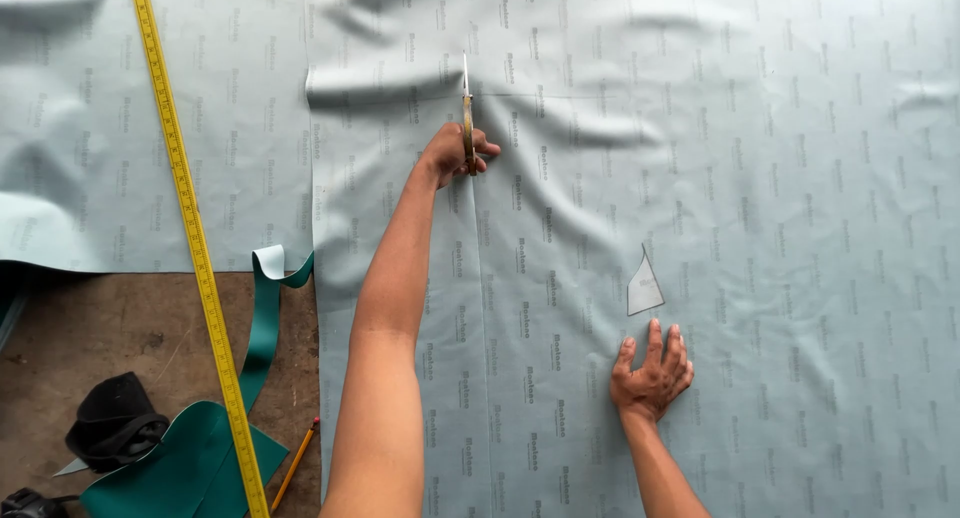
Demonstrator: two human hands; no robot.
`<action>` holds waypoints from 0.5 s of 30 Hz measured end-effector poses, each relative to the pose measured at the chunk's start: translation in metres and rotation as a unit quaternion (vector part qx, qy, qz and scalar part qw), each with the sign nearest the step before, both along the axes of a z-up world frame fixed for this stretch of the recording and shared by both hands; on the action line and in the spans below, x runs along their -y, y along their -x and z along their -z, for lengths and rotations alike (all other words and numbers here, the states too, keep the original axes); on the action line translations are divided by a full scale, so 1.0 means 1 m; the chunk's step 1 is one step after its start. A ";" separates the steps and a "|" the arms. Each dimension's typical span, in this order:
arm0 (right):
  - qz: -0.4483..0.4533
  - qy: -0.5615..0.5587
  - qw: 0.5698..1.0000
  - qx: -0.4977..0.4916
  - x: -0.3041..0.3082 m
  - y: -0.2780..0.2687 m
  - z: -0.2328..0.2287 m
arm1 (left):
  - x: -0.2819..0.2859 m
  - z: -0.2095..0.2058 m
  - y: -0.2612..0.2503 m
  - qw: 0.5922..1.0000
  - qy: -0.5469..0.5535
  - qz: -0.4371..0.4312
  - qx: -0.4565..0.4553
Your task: The person measures a large sheet of light blue fabric on a wooden table using a yellow ruler. They then use a pair of scissors to cut the fabric along the measured lines, separating a rectangular piece from the main roll.
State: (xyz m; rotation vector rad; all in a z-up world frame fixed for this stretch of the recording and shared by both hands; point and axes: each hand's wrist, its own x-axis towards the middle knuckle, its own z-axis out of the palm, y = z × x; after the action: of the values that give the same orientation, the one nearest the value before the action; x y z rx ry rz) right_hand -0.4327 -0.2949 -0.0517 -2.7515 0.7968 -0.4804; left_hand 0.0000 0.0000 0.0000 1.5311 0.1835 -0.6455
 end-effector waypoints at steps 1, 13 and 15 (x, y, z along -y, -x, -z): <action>0.001 0.003 1.000 0.003 -0.004 -0.004 -0.010 | 0.001 -0.024 0.003 1.000 0.003 0.001 0.003; 0.033 -0.037 0.998 -0.038 -0.013 -0.010 -0.030 | 0.002 -0.066 -0.008 0.996 -0.049 0.061 -0.053; 0.032 -0.044 0.998 -0.038 -0.014 -0.009 -0.030 | 0.003 -0.064 -0.009 0.994 -0.071 0.061 -0.055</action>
State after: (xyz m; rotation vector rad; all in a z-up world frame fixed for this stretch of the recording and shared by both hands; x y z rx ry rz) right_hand -0.4235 -0.2809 -0.0218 -2.6828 0.9049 -0.3464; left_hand 0.0087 -0.0032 0.0636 1.6539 0.2238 -0.8294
